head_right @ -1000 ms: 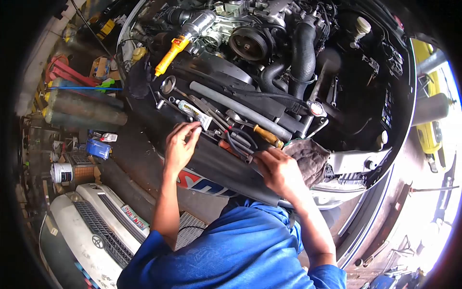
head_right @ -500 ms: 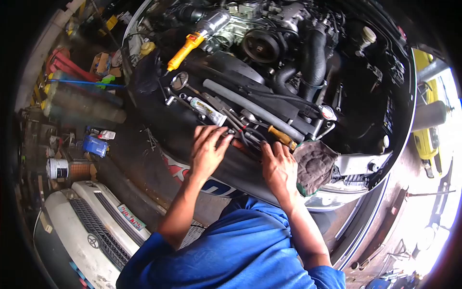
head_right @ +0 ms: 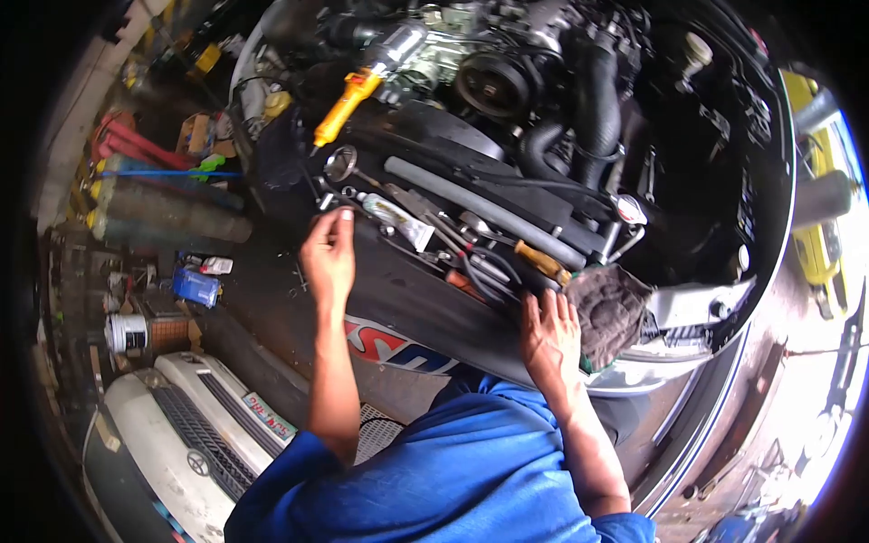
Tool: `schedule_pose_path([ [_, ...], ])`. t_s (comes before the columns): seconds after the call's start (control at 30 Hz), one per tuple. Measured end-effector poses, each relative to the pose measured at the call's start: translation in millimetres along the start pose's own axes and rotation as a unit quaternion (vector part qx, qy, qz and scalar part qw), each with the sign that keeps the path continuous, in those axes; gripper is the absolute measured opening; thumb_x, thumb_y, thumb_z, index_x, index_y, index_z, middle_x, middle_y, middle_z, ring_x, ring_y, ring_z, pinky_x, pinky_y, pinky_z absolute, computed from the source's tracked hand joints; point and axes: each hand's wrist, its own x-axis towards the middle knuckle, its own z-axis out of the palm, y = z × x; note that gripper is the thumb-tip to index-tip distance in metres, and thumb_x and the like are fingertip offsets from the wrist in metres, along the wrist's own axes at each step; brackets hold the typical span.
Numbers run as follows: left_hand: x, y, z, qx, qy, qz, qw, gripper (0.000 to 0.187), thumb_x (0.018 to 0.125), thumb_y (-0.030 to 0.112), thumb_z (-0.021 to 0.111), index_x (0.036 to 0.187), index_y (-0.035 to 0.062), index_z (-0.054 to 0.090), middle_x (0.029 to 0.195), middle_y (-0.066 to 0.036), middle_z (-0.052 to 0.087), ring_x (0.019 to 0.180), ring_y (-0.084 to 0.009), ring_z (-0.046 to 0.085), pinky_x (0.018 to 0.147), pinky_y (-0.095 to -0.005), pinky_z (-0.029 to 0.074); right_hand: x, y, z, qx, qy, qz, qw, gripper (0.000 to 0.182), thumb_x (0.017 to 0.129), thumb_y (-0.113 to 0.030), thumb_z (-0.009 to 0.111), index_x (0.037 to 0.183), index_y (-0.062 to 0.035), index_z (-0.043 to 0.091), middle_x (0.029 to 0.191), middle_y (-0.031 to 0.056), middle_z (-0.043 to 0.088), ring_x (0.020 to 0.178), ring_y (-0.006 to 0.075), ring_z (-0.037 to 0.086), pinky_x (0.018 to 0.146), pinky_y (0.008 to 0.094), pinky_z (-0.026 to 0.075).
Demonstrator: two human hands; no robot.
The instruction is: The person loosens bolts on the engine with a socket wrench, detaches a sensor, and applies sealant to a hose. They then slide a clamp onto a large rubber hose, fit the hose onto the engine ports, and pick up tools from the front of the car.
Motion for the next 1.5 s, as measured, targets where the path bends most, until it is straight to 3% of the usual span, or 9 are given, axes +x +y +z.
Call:
schedule_pose_path([
  [0.2,-18.3,18.9,9.0,0.037,-0.061,0.122,0.99,0.015,0.099,0.015,0.068,0.104,0.002,0.074,0.094,-0.01,0.072,0.08,-0.0227,0.067,0.076,-0.0346,0.053,-2.7,7.2,-0.2,0.073,0.008,-0.014,0.997,0.038,0.087,-0.011,0.065,0.123,0.0008,0.061,0.099,0.0178,0.061,0.092,0.0335,0.061,0.083,0.0436,0.051],
  [0.33,-42.3,25.7,32.1,0.063,-0.105,0.261,0.957,0.017,0.089,0.005,0.074,0.106,0.0044,0.075,0.107,-0.008,0.071,0.097,-0.028,0.065,0.086,-0.0389,0.052,6.0,11.3,4.1,0.1,0.004,0.014,0.995,0.033,0.088,-0.013,0.067,0.118,-0.0003,0.061,0.092,0.0134,0.061,0.086,0.0306,0.063,0.078,0.0412,0.053],
  [0.53,-39.5,45.1,49.4,0.153,-0.203,0.355,0.9,0.038,0.091,0.019,0.073,0.129,0.0116,0.069,0.14,-0.008,0.058,0.133,-0.0336,0.048,0.111,-0.048,0.039,6.7,13.1,-3.4,0.097,0.042,-0.061,0.993,0.033,0.091,-0.018,0.07,0.119,-0.0036,0.062,0.107,0.0153,0.061,0.097,0.0321,0.06,0.082,0.0435,0.051],
  [0.73,-25.0,34.4,52.0,0.193,-0.241,0.344,0.887,0.037,0.093,0.024,0.07,0.127,0.0103,0.066,0.13,-0.008,0.06,0.129,-0.035,0.049,0.11,-0.0505,0.037,8.8,17.9,-19.4,0.118,0.163,-0.013,0.979,0.048,0.082,-0.005,0.075,0.128,-0.007,0.062,0.127,0.021,0.058,0.114,0.0391,0.058,0.096,0.0468,0.049],
  [0.93,-16.5,37.4,49.7,0.184,-0.27,0.351,0.877,0.034,0.092,0.02,0.071,0.123,0.0074,0.068,0.126,-0.01,0.061,0.124,-0.0344,0.051,0.108,-0.0477,0.041,26.7,37.0,-24.8,0.087,0.094,0.041,0.991,0.055,0.083,-0.012,0.077,0.134,-0.0079,0.059,0.131,0.0194,0.055,0.121,0.0413,0.052,0.102,0.0515,0.044],
  [1.1,-11.3,35.7,57.3,0.166,-0.199,0.319,0.912,0.026,0.099,0.012,0.062,0.123,0.0027,0.066,0.129,-0.013,0.062,0.121,-0.0335,0.056,0.105,-0.0443,0.044,49.4,37.9,-21.6,0.07,0.046,-0.013,0.996,0.047,0.082,-0.018,0.077,0.122,0.0007,0.06,0.101,0.014,0.057,0.099,0.0319,0.058,0.086,0.0449,0.048],
  [1.27,9.9,53.3,62.9,0.37,-0.204,0.264,0.867,0.048,0.095,0.044,0.068,0.121,0.0046,0.069,0.123,-0.012,0.064,0.126,-0.0341,0.05,0.106,-0.0507,0.039,36.6,33.8,-26.2,0.141,0.102,-0.029,0.984,0.031,0.085,-0.019,0.071,0.106,-0.0008,0.058,0.091,0.0135,0.056,0.088,0.0303,0.062,0.076,0.0414,0.05],
  [1.4,21.7,52.4,62.1,0.335,-0.251,0.238,0.877,0.045,0.089,0.045,0.074,0.115,0.0074,0.072,0.119,-0.013,0.064,0.124,-0.0346,0.05,0.108,-0.0499,0.036,-27.2,28.9,-35.2,0.298,0.238,0.066,0.922,0.042,0.09,-0.017,0.074,0.121,0.0032,0.055,0.096,0.0186,0.059,0.082,0.0363,0.061,0.074,0.0414,0.051],
  [1.5,16.5,55.4,59.2,0.273,-0.23,0.26,0.897,0.043,0.085,0.037,0.081,0.113,0.0065,0.071,0.116,-0.015,0.063,0.119,-0.0351,0.05,0.106,-0.0488,0.037,-57.7,25.8,-66.1,0.505,0.165,0.16,0.832,0.045,0.095,-0.021,0.072,0.128,0.0004,0.051,0.122,0.0189,0.062,0.108,0.0283,0.065,0.093,0.0426,0.051],
])
